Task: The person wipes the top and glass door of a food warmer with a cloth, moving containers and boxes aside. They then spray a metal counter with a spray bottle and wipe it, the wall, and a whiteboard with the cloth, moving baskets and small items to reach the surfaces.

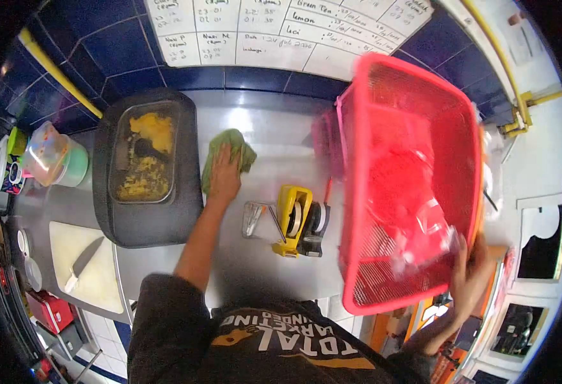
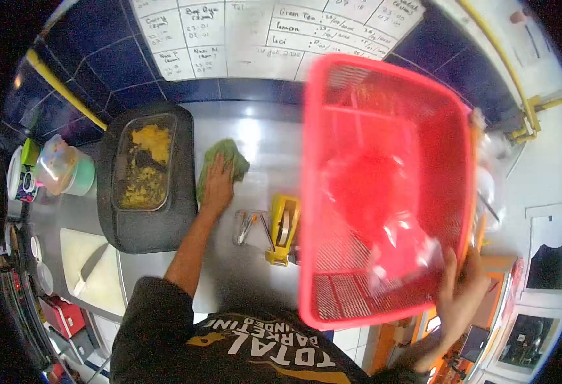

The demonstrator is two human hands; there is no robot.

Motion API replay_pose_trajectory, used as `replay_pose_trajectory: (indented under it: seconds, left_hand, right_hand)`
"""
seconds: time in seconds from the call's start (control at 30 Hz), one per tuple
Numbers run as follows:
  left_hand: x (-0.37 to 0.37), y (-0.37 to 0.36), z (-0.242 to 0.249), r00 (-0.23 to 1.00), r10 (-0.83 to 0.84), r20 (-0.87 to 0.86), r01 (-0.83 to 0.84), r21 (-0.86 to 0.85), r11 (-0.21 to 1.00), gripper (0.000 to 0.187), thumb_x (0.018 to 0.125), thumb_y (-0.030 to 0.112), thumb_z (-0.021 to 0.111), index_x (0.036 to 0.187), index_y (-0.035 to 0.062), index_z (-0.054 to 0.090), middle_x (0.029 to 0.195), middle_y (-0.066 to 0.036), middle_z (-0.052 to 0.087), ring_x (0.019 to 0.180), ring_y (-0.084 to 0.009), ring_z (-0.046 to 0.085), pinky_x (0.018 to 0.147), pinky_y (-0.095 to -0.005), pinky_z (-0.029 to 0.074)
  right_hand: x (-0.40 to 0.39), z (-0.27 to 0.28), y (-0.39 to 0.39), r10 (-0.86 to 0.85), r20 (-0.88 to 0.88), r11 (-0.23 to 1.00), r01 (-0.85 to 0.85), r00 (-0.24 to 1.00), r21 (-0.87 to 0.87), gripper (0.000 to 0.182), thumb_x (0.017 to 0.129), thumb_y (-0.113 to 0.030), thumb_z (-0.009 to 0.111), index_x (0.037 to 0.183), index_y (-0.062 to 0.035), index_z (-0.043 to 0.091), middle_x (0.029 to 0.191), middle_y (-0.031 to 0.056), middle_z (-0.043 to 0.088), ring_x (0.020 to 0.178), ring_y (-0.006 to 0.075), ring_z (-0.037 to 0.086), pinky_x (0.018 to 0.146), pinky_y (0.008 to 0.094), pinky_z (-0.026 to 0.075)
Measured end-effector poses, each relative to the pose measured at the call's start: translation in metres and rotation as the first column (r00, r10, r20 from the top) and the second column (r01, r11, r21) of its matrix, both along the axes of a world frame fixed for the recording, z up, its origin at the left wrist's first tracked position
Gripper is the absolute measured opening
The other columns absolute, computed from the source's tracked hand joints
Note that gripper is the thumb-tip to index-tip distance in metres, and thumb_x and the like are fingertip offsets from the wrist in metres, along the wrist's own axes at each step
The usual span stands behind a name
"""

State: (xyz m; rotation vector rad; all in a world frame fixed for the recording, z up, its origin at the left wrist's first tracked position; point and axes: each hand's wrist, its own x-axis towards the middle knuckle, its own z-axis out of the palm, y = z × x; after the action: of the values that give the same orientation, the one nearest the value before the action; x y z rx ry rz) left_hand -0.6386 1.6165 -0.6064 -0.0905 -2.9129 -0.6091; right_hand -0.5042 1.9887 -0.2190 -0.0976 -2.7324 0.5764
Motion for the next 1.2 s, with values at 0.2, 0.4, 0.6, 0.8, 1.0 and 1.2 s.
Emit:
replay_pose_trajectory:
  seconds: [0.2, 0.4, 0.6, 0.8, 1.0, 1.2]
  left_hand:
    - [0.096, -0.003, 0.015, 0.992, 0.111, -0.059, -0.096, 0.221, 0.971, 0.051, 0.086, 0.006, 0.05, 0.137, 0.0039, 0.046, 0.147, -0.022, 0.035, 0.129, -0.0368, 0.044, 0.102, -0.0469, 0.043]
    - [0.154, 0.002, 0.006, 0.988, 0.12, 0.101, -0.13, 0.105, 0.986, 0.054, 0.083, 0.016, 0.056, 0.135, 0.0033, 0.047, 0.141, -0.023, 0.043, 0.104, -0.0384, 0.061, 0.08, -0.0462, 0.056]
    - [0.183, -0.004, 0.021, 0.973, 0.127, 0.19, -0.167, 0.208, 0.964, 0.036, 0.082, 0.016, 0.058, 0.113, -0.002, 0.058, 0.108, -0.027, 0.062, 0.084, -0.0417, 0.065, 0.074, -0.0496, 0.055]
    - [0.207, -0.013, 0.036, 0.986, 0.158, -0.062, -0.105, 0.509, 0.855, 0.019, 0.091, 0.011, 0.051, 0.09, -0.0063, 0.06, 0.086, -0.028, 0.063, 0.079, -0.0416, 0.064, 0.069, -0.0463, 0.051]
    - [0.221, -0.016, -0.003, 0.831, 0.239, 0.503, -0.504, 0.862, -0.062, 0.038, 0.095, 0.028, 0.056, 0.118, -0.0025, 0.056, 0.105, -0.011, 0.064, 0.092, -0.0241, 0.063, 0.08, -0.0368, 0.051]
    - [0.211, -0.02, 0.109, 0.952, 0.045, 0.304, -0.234, 0.813, -0.533, 0.046, 0.096, 0.037, 0.052, 0.124, 0.0009, 0.054, 0.111, -0.012, 0.061, 0.096, -0.0225, 0.062, 0.083, -0.0368, 0.052]
  right_hand:
    - [-0.065, -0.019, -0.076, 0.214, -0.023, 0.938, -0.199, 0.976, 0.285, 0.028, 0.089, -0.025, 0.06, 0.083, 0.0027, 0.06, 0.064, 0.0213, 0.056, 0.056, 0.0394, 0.05, 0.06, 0.046, 0.042]
    - [-0.114, -0.071, -0.153, 0.351, -0.072, 0.916, -0.326, 0.934, 0.234, 0.032, 0.083, -0.028, 0.063, 0.073, 0.002, 0.062, 0.063, 0.0231, 0.059, 0.062, 0.0423, 0.06, 0.061, 0.0514, 0.046]
    - [-0.15, -0.146, -0.193, 0.275, 0.038, 0.944, -0.277, 0.961, 0.177, 0.035, 0.082, -0.033, 0.061, 0.077, 0.0022, 0.065, 0.076, 0.0265, 0.065, 0.073, 0.0437, 0.065, 0.07, 0.0503, 0.052]
    - [-0.185, -0.237, -0.205, 0.196, 0.118, 0.95, -0.218, 0.973, 0.225, 0.034, 0.083, -0.033, 0.06, 0.084, 0.0008, 0.066, 0.078, 0.024, 0.067, 0.073, 0.0408, 0.067, 0.069, 0.0498, 0.054]
    - [-0.193, -0.278, -0.214, 0.156, 0.118, 0.976, -0.171, 0.981, 0.134, 0.029, 0.081, -0.029, 0.061, 0.086, -0.0003, 0.064, 0.077, 0.0218, 0.067, 0.073, 0.0382, 0.068, 0.067, 0.0475, 0.054]
    - [-0.146, -0.246, -0.225, 0.191, 0.024, 0.978, -0.187, 0.981, -0.097, 0.04, 0.088, -0.037, 0.06, 0.103, 0.0004, 0.058, 0.088, 0.0217, 0.068, 0.082, 0.0406, 0.066, 0.072, 0.0458, 0.053]
